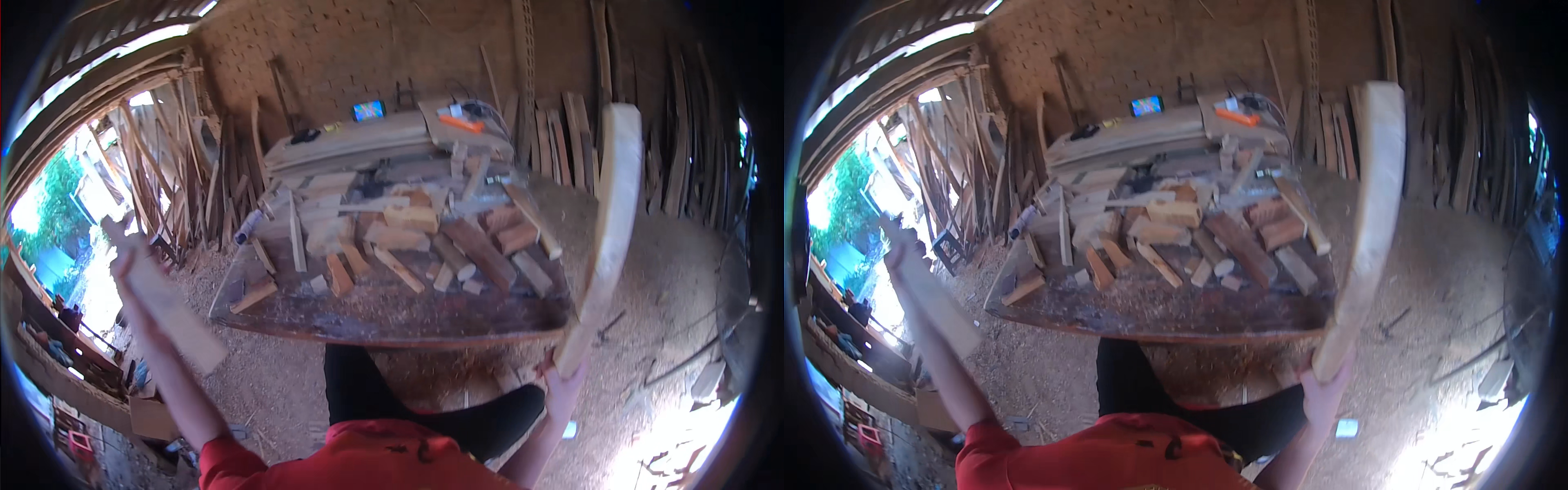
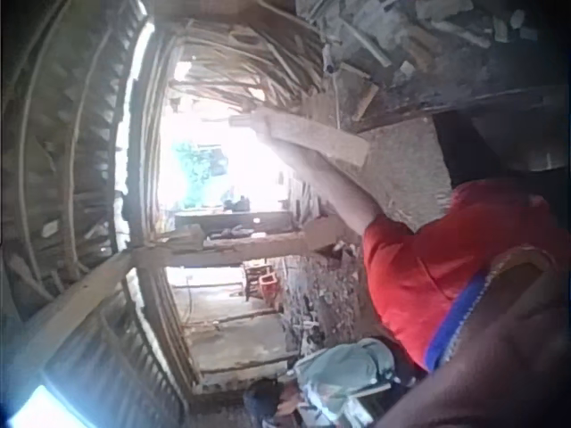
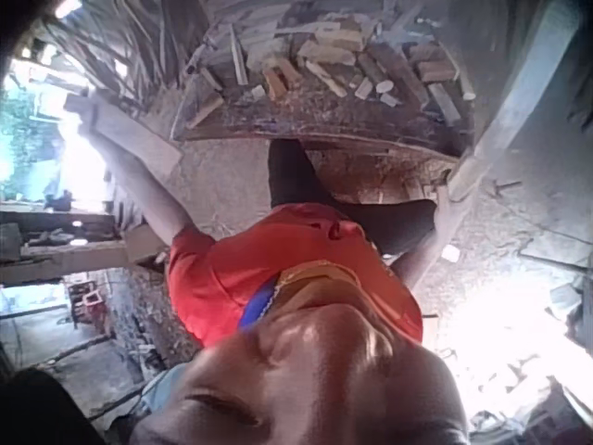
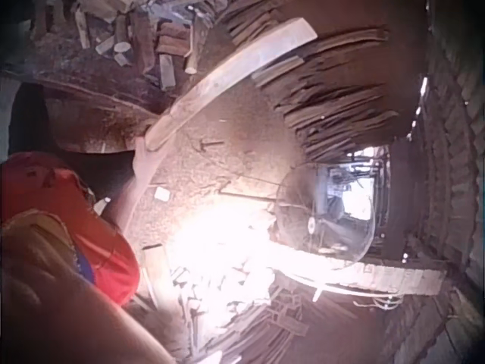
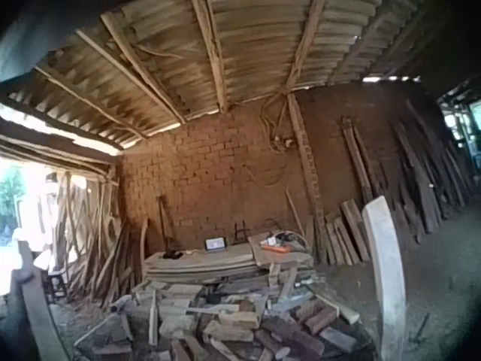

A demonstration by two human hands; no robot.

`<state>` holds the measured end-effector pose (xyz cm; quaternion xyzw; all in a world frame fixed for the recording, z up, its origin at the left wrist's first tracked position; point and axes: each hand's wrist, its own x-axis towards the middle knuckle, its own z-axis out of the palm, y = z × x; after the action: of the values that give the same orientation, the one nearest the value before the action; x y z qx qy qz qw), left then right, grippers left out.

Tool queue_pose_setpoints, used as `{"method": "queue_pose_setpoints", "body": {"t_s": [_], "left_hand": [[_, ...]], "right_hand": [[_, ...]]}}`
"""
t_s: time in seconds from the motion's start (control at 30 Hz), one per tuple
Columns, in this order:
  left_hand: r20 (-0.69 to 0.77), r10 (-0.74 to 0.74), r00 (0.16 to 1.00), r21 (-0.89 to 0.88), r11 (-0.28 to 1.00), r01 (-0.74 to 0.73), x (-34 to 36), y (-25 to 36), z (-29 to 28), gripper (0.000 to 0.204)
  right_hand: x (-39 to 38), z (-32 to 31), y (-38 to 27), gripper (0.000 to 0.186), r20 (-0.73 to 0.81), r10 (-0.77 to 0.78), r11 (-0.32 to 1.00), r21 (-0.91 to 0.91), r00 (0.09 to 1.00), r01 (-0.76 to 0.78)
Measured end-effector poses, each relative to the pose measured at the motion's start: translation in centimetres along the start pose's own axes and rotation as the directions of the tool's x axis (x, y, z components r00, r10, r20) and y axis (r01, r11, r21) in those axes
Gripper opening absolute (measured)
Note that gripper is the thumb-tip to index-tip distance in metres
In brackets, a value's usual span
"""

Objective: The person saws into a piece of wood using a hand saw.

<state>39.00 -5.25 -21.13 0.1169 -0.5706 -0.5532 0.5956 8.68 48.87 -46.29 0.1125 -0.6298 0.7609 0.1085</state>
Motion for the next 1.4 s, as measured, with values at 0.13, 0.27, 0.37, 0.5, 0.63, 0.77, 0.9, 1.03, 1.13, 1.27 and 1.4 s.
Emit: {"method": "queue_pose_setpoints", "body": {"t_s": [0.13,0.27,0.37,0.5,0.63,0.77,0.9,1.03,1.13,1.27,1.4], "left_hand": [[0.102,-0.095,0.99,0.052,0.995,0.09,-4.8,-4.8,13.2,0.08],[0.148,-0.088,0.985,0.071,0.994,0.078,-5.7,-7.5,12.3,0.087],[0.204,-0.116,0.972,0.028,0.993,0.112,-5.9,-9.1,9.8,0.093],[0.163,-0.184,0.969,0.026,0.983,0.183,-6.6,-10.7,6.9,0.094],[0.157,-0.247,0.956,0.024,0.969,0.247,-6.1,-12.1,5.0,0.096],[0.14,-0.29,0.947,-0.029,0.954,0.297,-6.0,-13.1,5.2,0.096],[0.191,-0.322,0.927,-0.045,0.941,0.336,-7.1,-13.2,6.4,0.098],[0.237,-0.351,0.906,-0.015,0.931,0.364,-7.8,-13.4,9.2,0.099],[0.23,-0.358,0.905,0.041,0.933,0.359,-8.4,-13.5,11.7,0.099],[0.193,-0.326,0.925,0.112,0.944,0.31,-9.7,-13.6,15.0,0.097],[0.137,-0.298,0.945,0.153,0.949,0.277,-10.3,-13.5,16.8,0.092]], "right_hand": [[1.4,3.3,-4.9,0.05,0.149,0.104,0.994,-0.004,0.983,-0.105],[1.8,7.8,-6.8,0.046,0.225,0.15,0.989,-0.054,0.963,-0.141],[1.7,11.6,-7.4,0.041,0.262,0.137,0.989,-0.097,0.955,-0.115],[2.3,15.9,-7.9,0.03,0.325,0.19,0.981,-0.089,0.926,-0.17],[2.7,18.8,-7.8,0.031,0.351,0.223,0.963,-0.227,0.91,-0.148],[3.0,19.8,-7.9,0.037,0.323,0.123,0.856,-0.512,0.938,0.065],[3.5,20.0,-8.4,0.036,0.358,-0.068,0.657,-0.686,0.931,0.312],[5.4,18.8,-6.6,0.039,0.436,-0.139,0.506,-0.741,0.889,0.442],[6.2,17.8,-5.4,0.04,0.463,-0.217,0.503,-0.701,0.859,0.505],[7.1,17.1,-4.1,0.045,0.473,-0.258,0.537,-0.655,0.843,0.532],[7.1,16.7,-3.3,0.045,0.512,-0.25,0.517,-0.647,0.822,0.56]]}}
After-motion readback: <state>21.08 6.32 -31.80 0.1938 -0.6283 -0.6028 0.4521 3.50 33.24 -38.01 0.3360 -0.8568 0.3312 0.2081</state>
